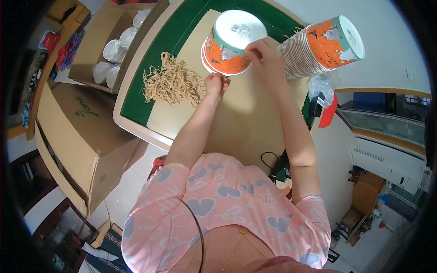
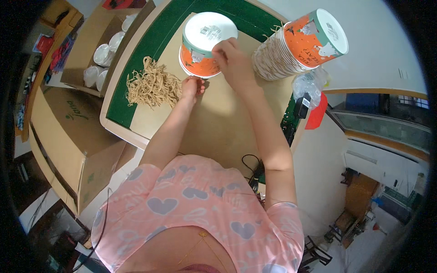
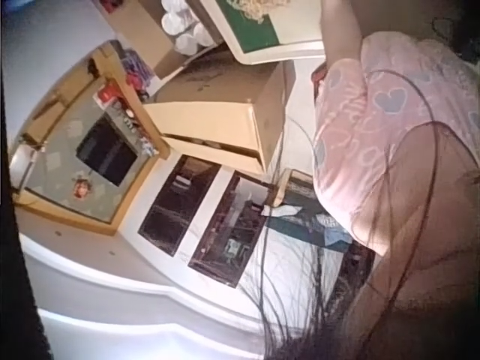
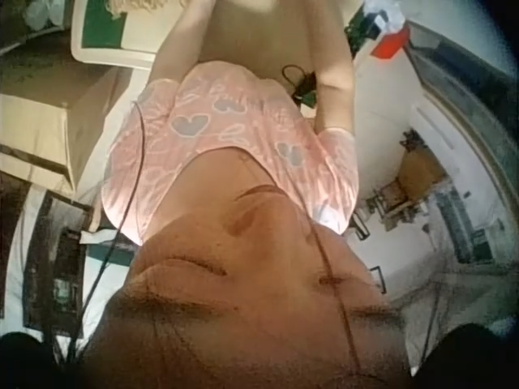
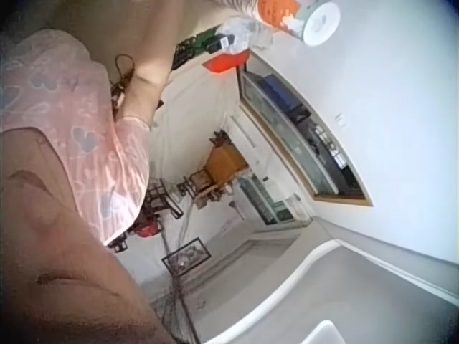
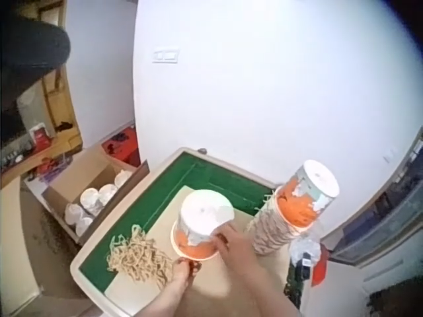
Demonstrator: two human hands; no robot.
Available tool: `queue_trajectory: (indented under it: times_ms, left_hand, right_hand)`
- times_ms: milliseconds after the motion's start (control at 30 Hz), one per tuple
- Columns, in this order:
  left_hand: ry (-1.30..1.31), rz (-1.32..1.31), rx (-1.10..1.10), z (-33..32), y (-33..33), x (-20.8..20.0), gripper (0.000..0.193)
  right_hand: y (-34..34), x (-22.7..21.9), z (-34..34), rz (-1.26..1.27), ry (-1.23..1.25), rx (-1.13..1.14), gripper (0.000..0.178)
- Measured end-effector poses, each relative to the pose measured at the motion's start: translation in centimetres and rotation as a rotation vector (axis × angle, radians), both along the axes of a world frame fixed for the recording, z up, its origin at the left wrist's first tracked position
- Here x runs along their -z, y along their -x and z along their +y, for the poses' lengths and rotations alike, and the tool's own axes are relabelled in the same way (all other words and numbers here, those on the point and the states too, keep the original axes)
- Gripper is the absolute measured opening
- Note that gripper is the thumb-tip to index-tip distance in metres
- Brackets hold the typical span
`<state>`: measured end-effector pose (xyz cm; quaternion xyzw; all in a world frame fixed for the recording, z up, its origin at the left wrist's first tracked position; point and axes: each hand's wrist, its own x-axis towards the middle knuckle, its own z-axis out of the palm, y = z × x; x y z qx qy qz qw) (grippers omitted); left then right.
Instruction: The person is putting shredded paper into small paper cups as part of a packaging process.
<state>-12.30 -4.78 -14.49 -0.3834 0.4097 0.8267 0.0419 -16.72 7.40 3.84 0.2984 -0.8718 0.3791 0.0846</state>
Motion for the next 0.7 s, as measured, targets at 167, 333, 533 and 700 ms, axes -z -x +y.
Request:
queue_trajectory:
  times_ms: [167, 333, 533, 700]
  left_hand:
    - [-0.009, 0.028, -0.034, 0.2, 0.1, 0.5, 0.015]
    - [0.003, 0.043, 0.139, -0.7, -1.7, 0.6, 0.021]
    - [-0.276, 0.412, 0.424, 0.4, -10.4, -7.7, 0.063]
    - [-0.021, -0.001, 0.581, -0.3, -15.5, -2.4, 0.067]
  right_hand:
    - [-0.7, -6.7, 3.8, -0.001, 0.263, 0.049, 0.008]
    - [-5.8, -11.6, 9.1, -0.331, 0.59, 0.142, 0.007]
    - [-11.3, 6.2, 17.8, -1.133, 0.893, 0.306, 0.024]
    - [-18.9, 14.7, 14.1, -1.277, 0.776, 0.579, 0.04]
